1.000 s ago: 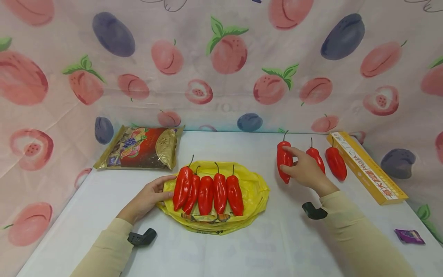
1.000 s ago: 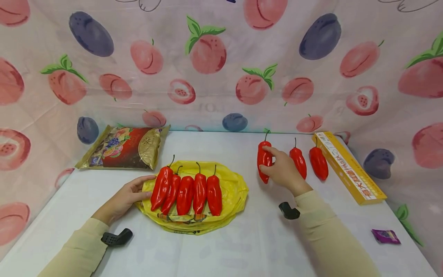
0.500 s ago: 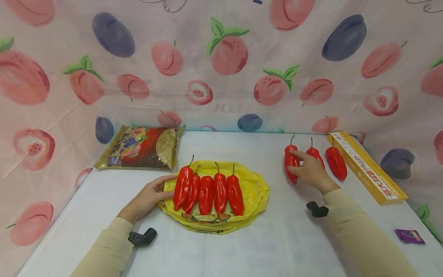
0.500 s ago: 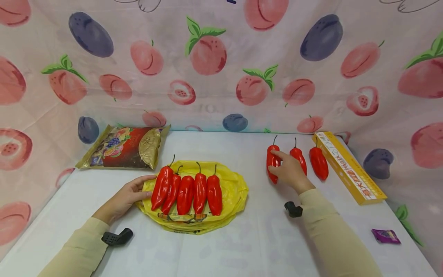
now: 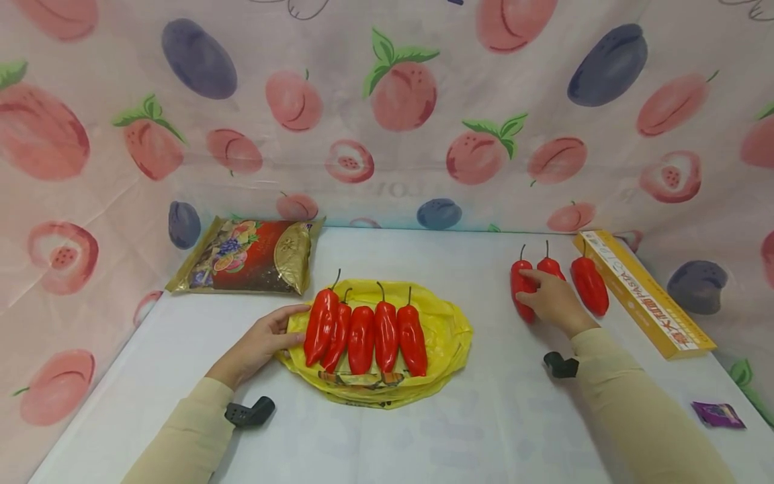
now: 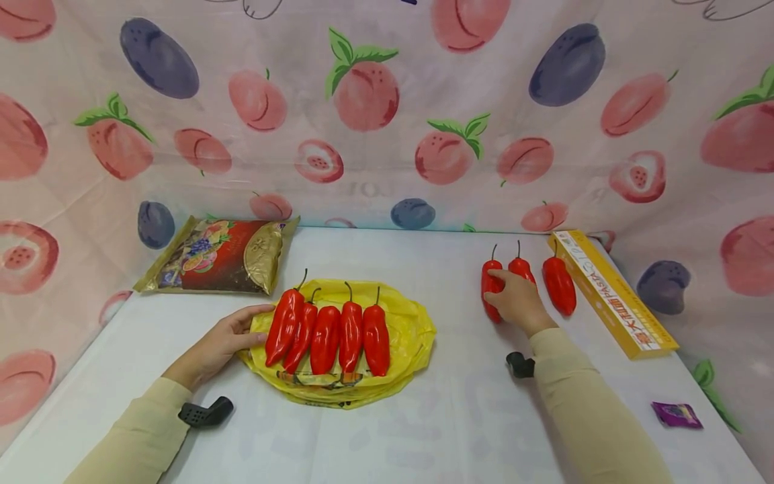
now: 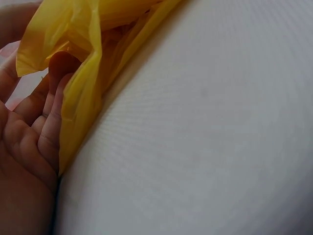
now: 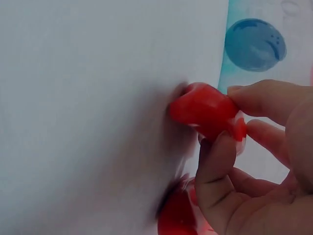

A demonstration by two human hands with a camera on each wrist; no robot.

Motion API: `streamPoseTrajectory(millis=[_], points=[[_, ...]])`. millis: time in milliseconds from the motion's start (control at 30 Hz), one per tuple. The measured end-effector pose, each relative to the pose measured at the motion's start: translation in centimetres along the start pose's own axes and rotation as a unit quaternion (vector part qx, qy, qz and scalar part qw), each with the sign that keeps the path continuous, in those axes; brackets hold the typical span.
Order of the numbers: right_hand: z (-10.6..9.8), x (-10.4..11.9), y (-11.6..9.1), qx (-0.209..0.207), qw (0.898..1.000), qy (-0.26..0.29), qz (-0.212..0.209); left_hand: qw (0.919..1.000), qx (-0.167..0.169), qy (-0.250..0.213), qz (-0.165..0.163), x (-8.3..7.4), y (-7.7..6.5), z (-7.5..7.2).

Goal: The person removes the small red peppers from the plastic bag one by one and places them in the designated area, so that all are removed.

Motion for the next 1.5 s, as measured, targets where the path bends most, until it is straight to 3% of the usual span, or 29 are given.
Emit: streamPoseTrajectory(millis=[400,867,1300,1500], points=[[-0.2,-0.2,0.4,0.003,1.0,-0.006,0.018,0.9999,0.003,-0.007,0.013,0.3,0.1,0.0],[-0.1,-0.1,0.6,0.0,1.0,-0.004,-0.002,0.9999,0.003,-0.009,0.01,0.2,0.0,-0.1],[-0.3,0.2,0.1,0.005,1.0,0.006,0.012,0.9997,0.006,-0.017,0.014,0.1,-0.1,0.0],[-1.3,0.7,-0.8,-0.012,1.0,0.003,-0.011,0.9998,0.004,-0.015,0.009,0.0,-0.1,0.0]])
Point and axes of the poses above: each hand's wrist, its own y-axis towards the middle knuckle, its own z-axis out of the palm, x = y × z, the point moved 2 cm from there along y, towards the middle knuckle, and after that the axes turned 2 degrees about z, right-handed, at the moved point
